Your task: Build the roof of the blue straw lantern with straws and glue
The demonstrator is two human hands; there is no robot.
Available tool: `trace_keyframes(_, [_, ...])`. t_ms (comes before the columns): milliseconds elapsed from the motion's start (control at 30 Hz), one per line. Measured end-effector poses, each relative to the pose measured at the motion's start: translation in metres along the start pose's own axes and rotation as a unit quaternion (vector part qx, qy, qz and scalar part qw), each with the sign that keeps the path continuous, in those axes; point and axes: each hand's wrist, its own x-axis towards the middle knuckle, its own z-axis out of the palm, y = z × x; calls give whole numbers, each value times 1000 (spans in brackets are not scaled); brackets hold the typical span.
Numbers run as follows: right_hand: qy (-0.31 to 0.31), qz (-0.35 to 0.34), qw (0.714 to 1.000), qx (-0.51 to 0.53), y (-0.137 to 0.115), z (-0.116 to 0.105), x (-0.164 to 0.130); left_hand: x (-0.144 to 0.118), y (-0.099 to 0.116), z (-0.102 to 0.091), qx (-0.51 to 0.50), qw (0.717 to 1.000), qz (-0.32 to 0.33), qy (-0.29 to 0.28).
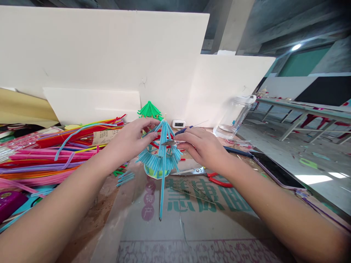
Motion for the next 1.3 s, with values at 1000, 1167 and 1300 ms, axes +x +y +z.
trace_keyframes(1000, [20,49,999,10,8,-7,-3,2,-7,1,-15,1000,7,-3])
trace_keyframes(1167, [19,54,998,6,8,-4,-3,1,-5,1,-3,1000,16,-1])
trace_keyframes(1300, [24,46,999,15,6,-3,-2,1,-4,2,-2,1000,20,3])
